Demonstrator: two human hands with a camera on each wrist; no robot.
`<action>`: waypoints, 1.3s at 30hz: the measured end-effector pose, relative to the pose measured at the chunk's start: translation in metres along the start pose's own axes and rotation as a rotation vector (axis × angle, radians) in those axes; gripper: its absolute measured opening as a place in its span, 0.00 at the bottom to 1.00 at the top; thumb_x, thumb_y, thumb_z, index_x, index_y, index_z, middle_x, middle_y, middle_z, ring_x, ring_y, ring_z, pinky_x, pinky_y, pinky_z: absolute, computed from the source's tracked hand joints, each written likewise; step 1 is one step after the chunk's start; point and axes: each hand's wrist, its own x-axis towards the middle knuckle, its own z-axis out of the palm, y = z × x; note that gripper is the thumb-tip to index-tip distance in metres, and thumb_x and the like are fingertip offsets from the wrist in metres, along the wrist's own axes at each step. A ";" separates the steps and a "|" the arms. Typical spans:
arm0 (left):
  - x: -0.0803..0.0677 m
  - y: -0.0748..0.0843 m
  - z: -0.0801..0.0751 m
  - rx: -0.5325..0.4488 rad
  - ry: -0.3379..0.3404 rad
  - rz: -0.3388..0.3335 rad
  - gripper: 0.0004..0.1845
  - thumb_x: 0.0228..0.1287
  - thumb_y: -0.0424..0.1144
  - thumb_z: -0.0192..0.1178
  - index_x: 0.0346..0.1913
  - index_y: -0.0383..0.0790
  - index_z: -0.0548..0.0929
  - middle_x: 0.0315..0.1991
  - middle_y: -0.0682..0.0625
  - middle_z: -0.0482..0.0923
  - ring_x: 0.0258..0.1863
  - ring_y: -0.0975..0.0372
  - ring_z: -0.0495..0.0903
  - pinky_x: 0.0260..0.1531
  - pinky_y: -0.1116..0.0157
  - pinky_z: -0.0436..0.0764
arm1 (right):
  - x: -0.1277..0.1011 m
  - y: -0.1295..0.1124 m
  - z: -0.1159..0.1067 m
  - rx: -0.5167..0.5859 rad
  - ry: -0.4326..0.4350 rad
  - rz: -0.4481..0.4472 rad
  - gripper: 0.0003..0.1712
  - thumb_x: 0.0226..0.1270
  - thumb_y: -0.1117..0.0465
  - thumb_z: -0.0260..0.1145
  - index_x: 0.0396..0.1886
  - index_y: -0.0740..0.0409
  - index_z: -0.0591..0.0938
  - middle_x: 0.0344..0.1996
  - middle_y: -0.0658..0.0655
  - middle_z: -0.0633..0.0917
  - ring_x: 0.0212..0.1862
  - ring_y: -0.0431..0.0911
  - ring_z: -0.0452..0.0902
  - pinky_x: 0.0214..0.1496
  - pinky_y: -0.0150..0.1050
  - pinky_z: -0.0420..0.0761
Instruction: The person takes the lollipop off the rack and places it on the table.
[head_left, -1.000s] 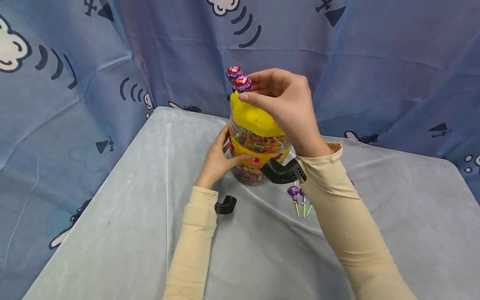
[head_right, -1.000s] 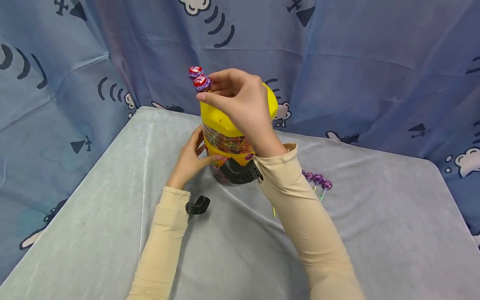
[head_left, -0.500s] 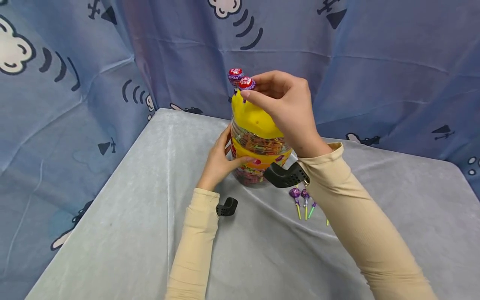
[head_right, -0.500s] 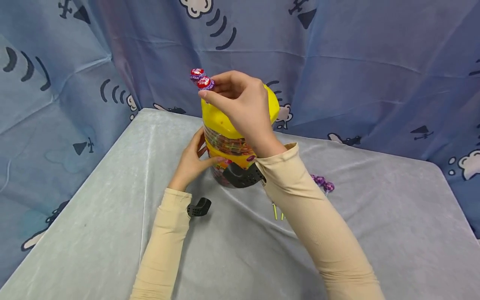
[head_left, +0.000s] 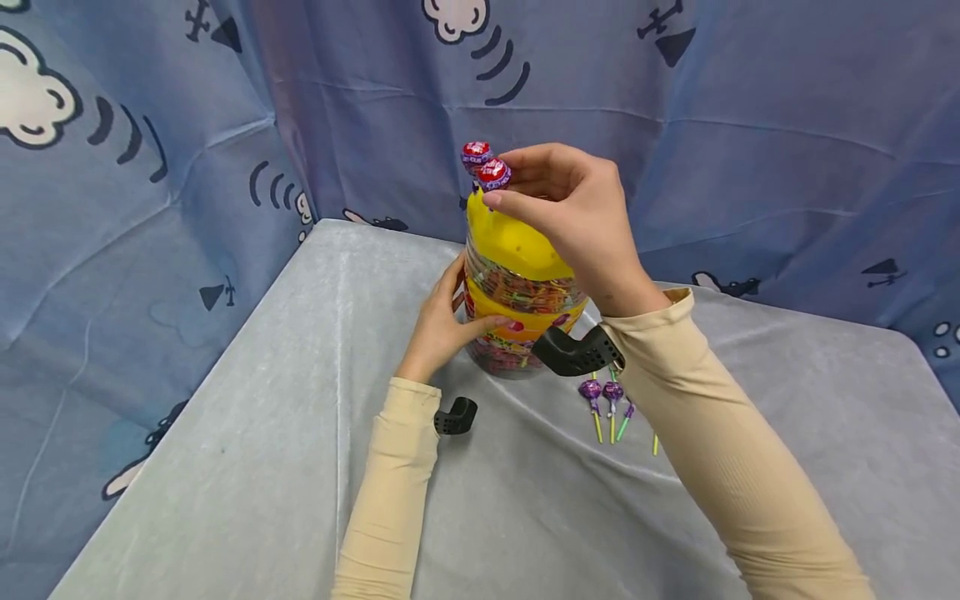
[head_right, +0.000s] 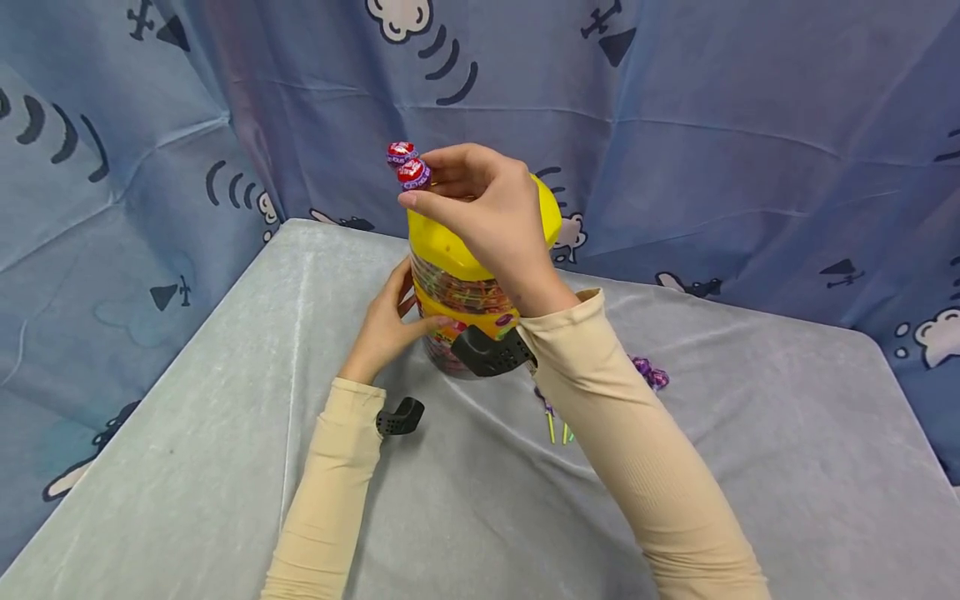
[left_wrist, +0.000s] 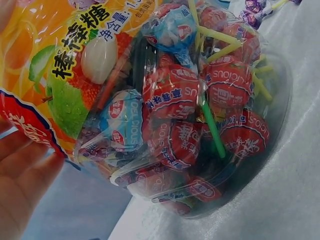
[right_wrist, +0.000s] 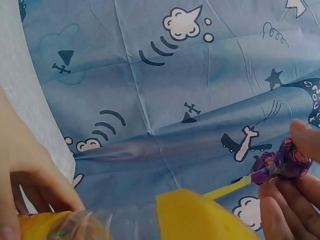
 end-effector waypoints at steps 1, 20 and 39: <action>0.000 0.000 0.001 -0.001 0.000 -0.002 0.50 0.53 0.44 0.71 0.75 0.51 0.51 0.72 0.53 0.53 0.69 0.61 0.56 0.67 0.62 0.62 | 0.000 0.000 0.000 -0.011 0.006 0.000 0.18 0.54 0.64 0.74 0.45 0.63 0.84 0.37 0.57 0.86 0.39 0.47 0.82 0.46 0.36 0.81; -0.002 -0.004 0.006 -0.004 -0.013 0.003 0.50 0.54 0.44 0.70 0.75 0.50 0.50 0.72 0.53 0.54 0.69 0.61 0.56 0.66 0.62 0.62 | 0.001 0.002 0.000 0.288 0.114 -0.075 0.11 0.56 0.69 0.69 0.40 0.67 0.85 0.34 0.59 0.85 0.37 0.52 0.79 0.47 0.39 0.81; 0.000 0.001 0.005 0.029 -0.007 -0.014 0.52 0.53 0.47 0.70 0.75 0.49 0.47 0.73 0.50 0.52 0.70 0.61 0.54 0.67 0.63 0.62 | -0.063 0.018 -0.070 0.578 0.184 -0.028 0.08 0.60 0.76 0.63 0.40 0.73 0.83 0.36 0.65 0.83 0.34 0.52 0.80 0.44 0.39 0.83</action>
